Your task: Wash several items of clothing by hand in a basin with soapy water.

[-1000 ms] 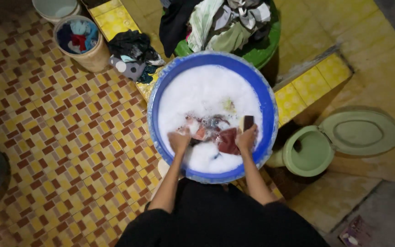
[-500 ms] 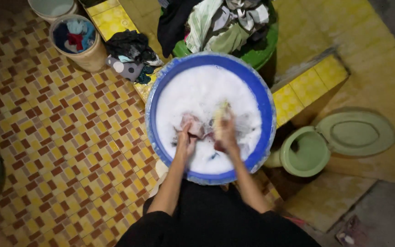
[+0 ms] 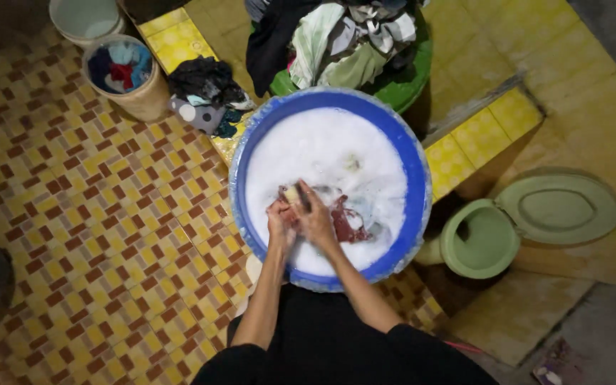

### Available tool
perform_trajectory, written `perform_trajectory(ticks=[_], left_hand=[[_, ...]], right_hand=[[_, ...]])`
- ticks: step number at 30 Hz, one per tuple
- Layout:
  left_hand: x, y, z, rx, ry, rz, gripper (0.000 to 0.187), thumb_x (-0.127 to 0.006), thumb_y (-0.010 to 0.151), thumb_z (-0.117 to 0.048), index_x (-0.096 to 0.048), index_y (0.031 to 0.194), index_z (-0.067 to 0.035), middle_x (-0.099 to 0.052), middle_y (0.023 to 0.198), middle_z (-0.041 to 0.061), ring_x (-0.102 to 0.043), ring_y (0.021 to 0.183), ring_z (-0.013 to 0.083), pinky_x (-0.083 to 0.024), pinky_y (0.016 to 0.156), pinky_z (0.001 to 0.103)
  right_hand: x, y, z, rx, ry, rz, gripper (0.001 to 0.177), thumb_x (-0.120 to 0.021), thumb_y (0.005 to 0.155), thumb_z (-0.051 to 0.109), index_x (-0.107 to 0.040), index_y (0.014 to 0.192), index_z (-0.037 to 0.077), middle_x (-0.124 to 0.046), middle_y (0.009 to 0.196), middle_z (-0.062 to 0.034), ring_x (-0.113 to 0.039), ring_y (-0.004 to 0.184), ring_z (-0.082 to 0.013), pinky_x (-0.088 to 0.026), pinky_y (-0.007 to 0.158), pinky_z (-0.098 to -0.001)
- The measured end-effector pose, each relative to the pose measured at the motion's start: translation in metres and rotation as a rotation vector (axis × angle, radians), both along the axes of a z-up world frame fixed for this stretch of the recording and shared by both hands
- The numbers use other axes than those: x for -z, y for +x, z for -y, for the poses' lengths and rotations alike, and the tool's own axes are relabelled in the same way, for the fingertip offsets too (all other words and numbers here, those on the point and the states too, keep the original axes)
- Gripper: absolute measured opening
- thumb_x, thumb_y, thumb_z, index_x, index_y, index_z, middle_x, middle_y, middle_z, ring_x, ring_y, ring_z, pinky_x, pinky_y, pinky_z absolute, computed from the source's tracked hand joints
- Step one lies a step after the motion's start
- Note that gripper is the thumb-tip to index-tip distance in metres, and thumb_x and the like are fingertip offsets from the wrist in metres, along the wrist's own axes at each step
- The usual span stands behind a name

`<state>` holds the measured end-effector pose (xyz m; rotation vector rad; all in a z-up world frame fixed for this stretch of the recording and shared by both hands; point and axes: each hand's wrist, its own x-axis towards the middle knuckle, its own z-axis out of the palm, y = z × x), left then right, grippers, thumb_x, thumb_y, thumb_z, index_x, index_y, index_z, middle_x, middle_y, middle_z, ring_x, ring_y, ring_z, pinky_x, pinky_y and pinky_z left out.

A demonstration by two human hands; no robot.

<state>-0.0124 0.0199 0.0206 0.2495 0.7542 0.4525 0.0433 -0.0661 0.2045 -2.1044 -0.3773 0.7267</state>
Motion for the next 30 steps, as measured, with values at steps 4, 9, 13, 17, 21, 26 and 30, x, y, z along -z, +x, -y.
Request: perform_trajectory(ticks=[4,9,13,17,21,26,30], left_hand=[[-0.064,-0.002,-0.008,0.198,0.072,0.269,0.021,-0.058,0.093,-0.018,-0.062,0.075,-0.010,-0.064,0.068,0.002,-0.062,0.062,0.0163,-0.051,0.059,0.032],[-0.026,0.014,-0.013,0.436,0.556,-0.326,0.034,-0.057,0.101,-0.025,-0.065,0.073,-0.008,-0.060,0.063,0.006,-0.053,0.058,0.0185,-0.046,0.059,0.031],[-0.043,0.013,-0.020,0.513,0.723,-0.235,0.026,-0.053,0.100,-0.020,-0.068,0.083,-0.006,-0.067,0.079,0.007,-0.062,0.070,0.0168,-0.052,0.069,0.035],[-0.060,-0.006,-0.046,0.734,1.293,-0.215,0.022,-0.067,0.077,-0.019,-0.073,0.090,-0.002,-0.077,0.092,0.010,-0.076,0.087,0.0228,-0.066,0.087,0.040],[-0.134,0.003,-0.050,0.194,2.138,-0.411,0.081,-0.082,0.057,-0.030,-0.058,0.129,-0.002,-0.067,0.120,0.027,-0.063,0.117,0.0436,-0.044,0.102,0.057],[-0.087,0.031,-0.036,1.344,1.358,0.044,0.086,-0.081,0.073,-0.039,-0.047,0.149,-0.015,-0.065,0.120,0.011,-0.064,0.113,0.0295,-0.048,0.104,0.048],[-0.097,0.027,-0.027,1.481,1.226,-0.098,0.053,-0.062,0.096,-0.049,-0.071,0.141,-0.023,-0.067,0.095,0.024,-0.064,0.082,0.0347,-0.051,0.091,0.054]], right_hand=[[0.117,0.021,0.026,-0.088,-0.023,0.141,0.048,-0.065,0.106,0.035,-0.053,0.151,0.022,-0.065,0.138,-0.0114,-0.070,0.104,-0.0261,-0.057,0.086,-0.0360],[0.128,0.011,0.039,0.002,0.563,-0.016,0.066,-0.077,0.091,0.024,-0.044,0.147,0.012,-0.067,0.127,-0.0100,-0.070,0.101,-0.0185,-0.059,0.079,-0.0315],[0.118,0.005,0.034,0.065,0.455,-0.096,0.054,-0.078,0.086,0.010,-0.055,0.134,0.003,-0.071,0.107,-0.0122,-0.069,0.087,-0.0221,-0.057,0.069,-0.0339],[0.184,0.036,0.055,0.169,0.493,-0.361,0.051,-0.078,0.088,0.007,-0.057,0.133,0.000,-0.074,0.105,-0.0134,-0.073,0.087,-0.0240,-0.061,0.073,-0.0360],[0.115,0.057,0.077,-0.103,0.435,-0.337,0.062,-0.079,0.082,0.012,-0.053,0.138,0.006,-0.073,0.112,-0.0112,-0.073,0.100,-0.0211,-0.062,0.084,-0.0351],[0.076,0.097,0.109,-0.374,0.280,-0.346,0.084,-0.088,0.071,0.017,-0.047,0.143,0.010,-0.072,0.122,-0.0131,-0.072,0.109,-0.0244,-0.060,0.093,-0.0402],[0.052,0.102,0.109,-0.242,0.143,-0.235,0.076,-0.086,0.077,0.025,-0.053,0.142,0.005,-0.074,0.121,-0.0166,-0.075,0.107,-0.0262,-0.062,0.092,-0.0421]])
